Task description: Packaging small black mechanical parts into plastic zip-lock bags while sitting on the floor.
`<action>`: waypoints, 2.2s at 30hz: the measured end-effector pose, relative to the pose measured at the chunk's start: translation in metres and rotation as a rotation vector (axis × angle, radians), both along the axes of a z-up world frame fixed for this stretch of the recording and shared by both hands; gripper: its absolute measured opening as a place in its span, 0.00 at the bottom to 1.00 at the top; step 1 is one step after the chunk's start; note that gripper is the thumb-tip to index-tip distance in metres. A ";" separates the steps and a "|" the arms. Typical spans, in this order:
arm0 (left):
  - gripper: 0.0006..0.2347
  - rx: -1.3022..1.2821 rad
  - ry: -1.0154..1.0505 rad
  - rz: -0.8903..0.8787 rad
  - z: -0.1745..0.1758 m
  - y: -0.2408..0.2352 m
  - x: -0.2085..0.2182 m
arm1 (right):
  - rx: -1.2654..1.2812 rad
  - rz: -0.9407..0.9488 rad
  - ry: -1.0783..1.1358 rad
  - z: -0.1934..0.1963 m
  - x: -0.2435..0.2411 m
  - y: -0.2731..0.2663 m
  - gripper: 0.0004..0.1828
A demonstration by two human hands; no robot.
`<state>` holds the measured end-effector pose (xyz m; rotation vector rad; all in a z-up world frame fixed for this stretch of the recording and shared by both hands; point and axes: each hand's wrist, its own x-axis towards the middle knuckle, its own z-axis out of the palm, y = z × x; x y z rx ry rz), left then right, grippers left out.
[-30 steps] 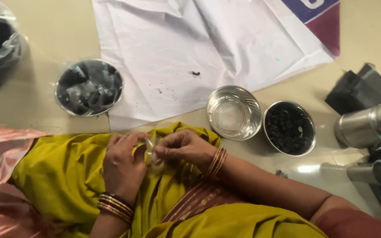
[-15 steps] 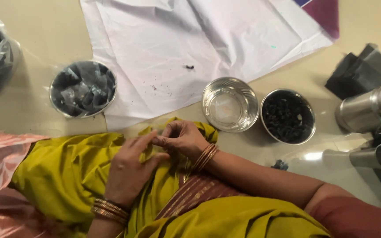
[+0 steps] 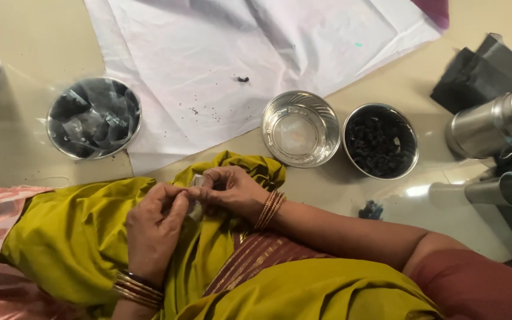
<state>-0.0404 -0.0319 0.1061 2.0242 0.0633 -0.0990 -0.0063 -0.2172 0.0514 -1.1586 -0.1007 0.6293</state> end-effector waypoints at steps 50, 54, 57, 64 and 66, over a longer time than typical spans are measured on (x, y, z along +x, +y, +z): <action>0.16 0.509 -0.486 -0.070 -0.044 0.012 0.022 | -0.939 -0.330 -0.234 0.012 0.054 -0.214 0.16; 0.15 0.367 -0.402 0.092 -0.060 0.022 0.037 | -1.737 -0.227 -0.427 -0.035 0.031 -0.361 0.31; 0.16 0.285 -0.349 0.180 -0.081 0.033 0.044 | -1.771 -0.064 -0.617 -0.112 0.009 -0.428 0.55; 0.13 0.066 -0.220 0.485 -0.135 0.051 0.050 | -1.794 -0.191 -0.456 -0.124 0.000 -0.400 0.41; 0.13 0.037 -0.178 0.486 -0.136 0.048 0.053 | -1.832 -0.287 -0.352 -0.141 0.016 -0.447 0.29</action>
